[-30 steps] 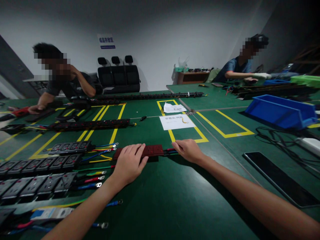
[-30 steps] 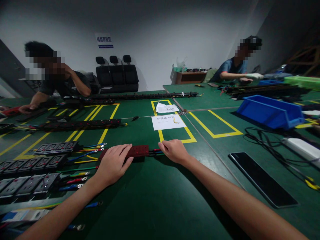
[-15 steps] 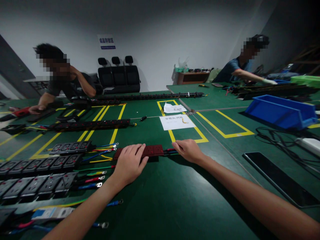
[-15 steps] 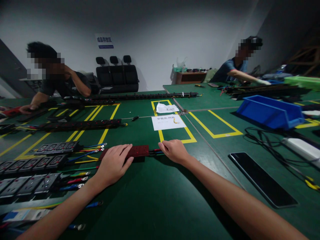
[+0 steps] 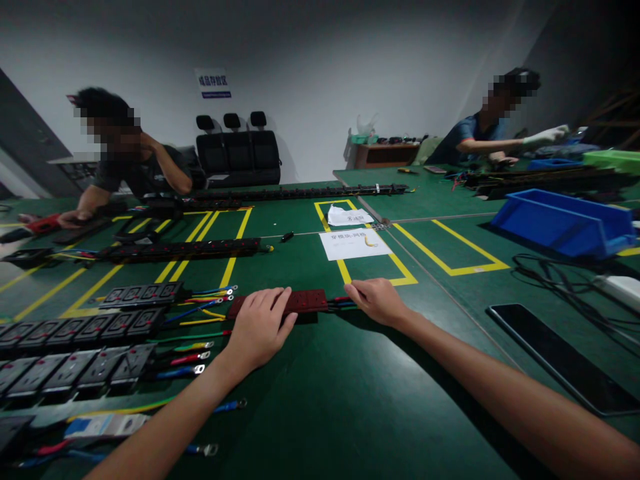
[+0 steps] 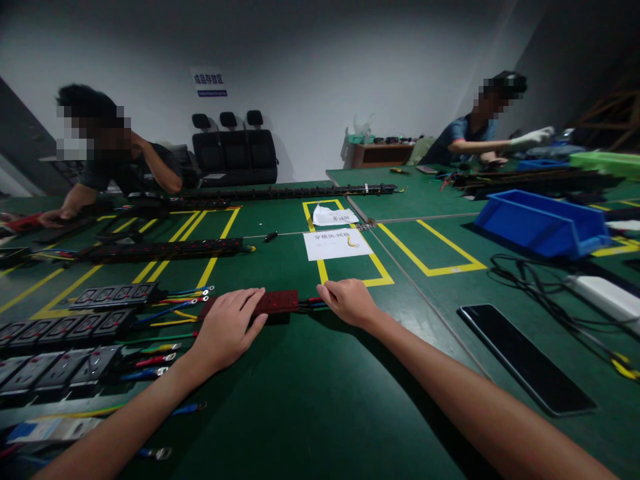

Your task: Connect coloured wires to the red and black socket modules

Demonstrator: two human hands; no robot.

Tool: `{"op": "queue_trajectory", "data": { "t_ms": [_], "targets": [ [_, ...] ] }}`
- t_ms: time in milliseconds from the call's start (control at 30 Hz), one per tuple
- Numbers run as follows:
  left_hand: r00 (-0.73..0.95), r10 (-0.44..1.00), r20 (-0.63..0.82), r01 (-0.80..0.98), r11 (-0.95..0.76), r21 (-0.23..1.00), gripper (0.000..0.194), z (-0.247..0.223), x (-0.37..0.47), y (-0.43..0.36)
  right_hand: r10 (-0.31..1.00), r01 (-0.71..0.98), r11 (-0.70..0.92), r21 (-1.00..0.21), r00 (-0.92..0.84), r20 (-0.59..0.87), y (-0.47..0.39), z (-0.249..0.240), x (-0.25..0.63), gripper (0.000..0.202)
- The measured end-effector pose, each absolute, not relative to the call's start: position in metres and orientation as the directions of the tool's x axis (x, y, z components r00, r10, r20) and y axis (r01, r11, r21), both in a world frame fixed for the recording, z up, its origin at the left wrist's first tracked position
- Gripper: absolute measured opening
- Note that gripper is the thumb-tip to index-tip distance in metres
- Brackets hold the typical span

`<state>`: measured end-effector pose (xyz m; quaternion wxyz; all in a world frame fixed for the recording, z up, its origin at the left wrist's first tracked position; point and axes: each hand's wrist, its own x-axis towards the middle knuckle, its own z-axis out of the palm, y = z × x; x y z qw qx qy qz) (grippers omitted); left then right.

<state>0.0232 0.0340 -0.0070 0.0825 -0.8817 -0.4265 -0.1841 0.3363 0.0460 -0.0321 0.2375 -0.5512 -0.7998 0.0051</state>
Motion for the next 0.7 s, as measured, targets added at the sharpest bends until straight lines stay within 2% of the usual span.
{"op": "queue_trajectory", "data": {
  "t_ms": [700],
  "targets": [
    [0.581, 0.721, 0.378, 0.779, -0.627, -0.003, 0.054, -0.0078, 0.0227, 0.0359, 0.896, 0.888, 0.37, -0.273, -0.263, 0.358, 0.0472, -0.0323, 0.336, 0.057]
  ]
}}
